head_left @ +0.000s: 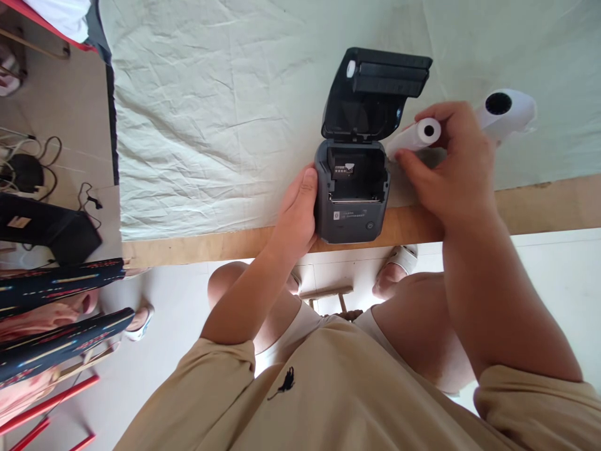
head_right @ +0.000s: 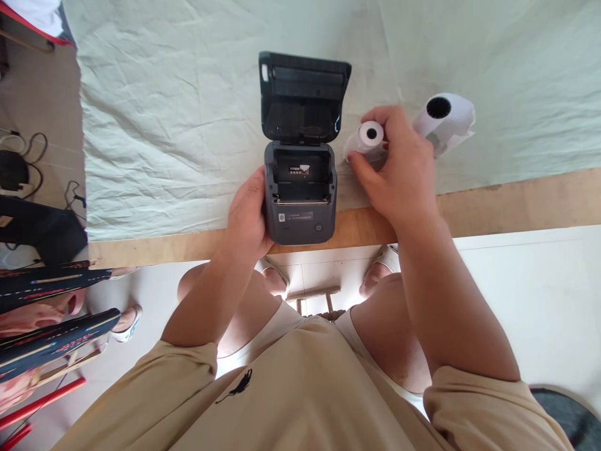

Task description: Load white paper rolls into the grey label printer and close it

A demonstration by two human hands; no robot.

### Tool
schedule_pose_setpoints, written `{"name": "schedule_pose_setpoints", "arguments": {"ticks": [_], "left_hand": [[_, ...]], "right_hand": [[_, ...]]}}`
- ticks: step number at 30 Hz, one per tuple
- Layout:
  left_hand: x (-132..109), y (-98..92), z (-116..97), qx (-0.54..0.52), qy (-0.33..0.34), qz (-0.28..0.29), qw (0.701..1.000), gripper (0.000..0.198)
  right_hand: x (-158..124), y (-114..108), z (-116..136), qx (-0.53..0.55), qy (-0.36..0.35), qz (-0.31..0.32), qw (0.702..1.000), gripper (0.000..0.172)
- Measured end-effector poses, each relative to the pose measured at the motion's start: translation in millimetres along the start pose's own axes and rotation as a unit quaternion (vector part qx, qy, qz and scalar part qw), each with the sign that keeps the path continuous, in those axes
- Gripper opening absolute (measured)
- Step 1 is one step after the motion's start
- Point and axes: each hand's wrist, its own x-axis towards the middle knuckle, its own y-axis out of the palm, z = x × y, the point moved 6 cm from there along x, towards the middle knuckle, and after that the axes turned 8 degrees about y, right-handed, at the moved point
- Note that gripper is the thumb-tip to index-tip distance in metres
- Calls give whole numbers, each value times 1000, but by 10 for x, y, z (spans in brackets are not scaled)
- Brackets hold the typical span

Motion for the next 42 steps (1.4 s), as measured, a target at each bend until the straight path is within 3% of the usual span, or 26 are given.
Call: {"name": "schedule_pose_setpoints", "arguments": {"ticks": [5,7,9,12,15,18,24,27,30,32,35,36,38,39,40,42], "left_hand": [[-10,18,-11,-7,3,-3,1000,30],[-18,34,-13,-19,-3,-1,1000,29],[-25,42,-17,-21,-8,-4,1000,29],[-31,53,-28,-7,-9,-7,1000,33],[-32,63,-35,6,-8,-14,1000,35],[-28,67,-38,11,-6,-19,1000,33],[-25,65,-43,-8,-5,-19,1000,29],[-34,68,-46,-24,-13,-32,999,24],[-42,78,-53,-34,-15,-36,999,24],[-42,81,-56,-37,-13,-32,999,25],[-40,69,-46,-41,-18,-29,999,21],[-40,66,-45,-41,-19,-28,999,20],[-40,67,-57,-40,-11,-27,999,20],[-41,71,-68,-39,-4,-26,999,20],[-44,77,-80,-40,2,-25,999,21],[-50,96,-101,-44,11,-19,999,22]], "right_hand": [[-53,-35,86,-24,-14,38,999,58],[-75,-196,157,-24,-78,-9,997,51],[-71,-410,152,-40,-147,-96,984,40],[44,-594,-77,-76,-166,-179,967,42],[238,-546,-410,-93,-63,-146,983,60],[294,-469,-517,-104,19,-118,987,56],[187,-425,-328,-54,39,-92,994,71],[178,-366,-339,-73,5,-57,996,64],[196,-403,-372,-61,-37,-81,994,67],[165,-490,-278,18,-102,-122,987,65],[-38,-577,111,138,-244,-150,948,58],[-120,-544,275,143,-270,-130,943,52],[-250,-426,552,155,-256,-81,951,44],[-308,-337,672,152,-250,-46,955,29],[-378,-268,789,119,-272,-43,954,21],[-451,-132,908,44,-299,-42,952,19]]}}
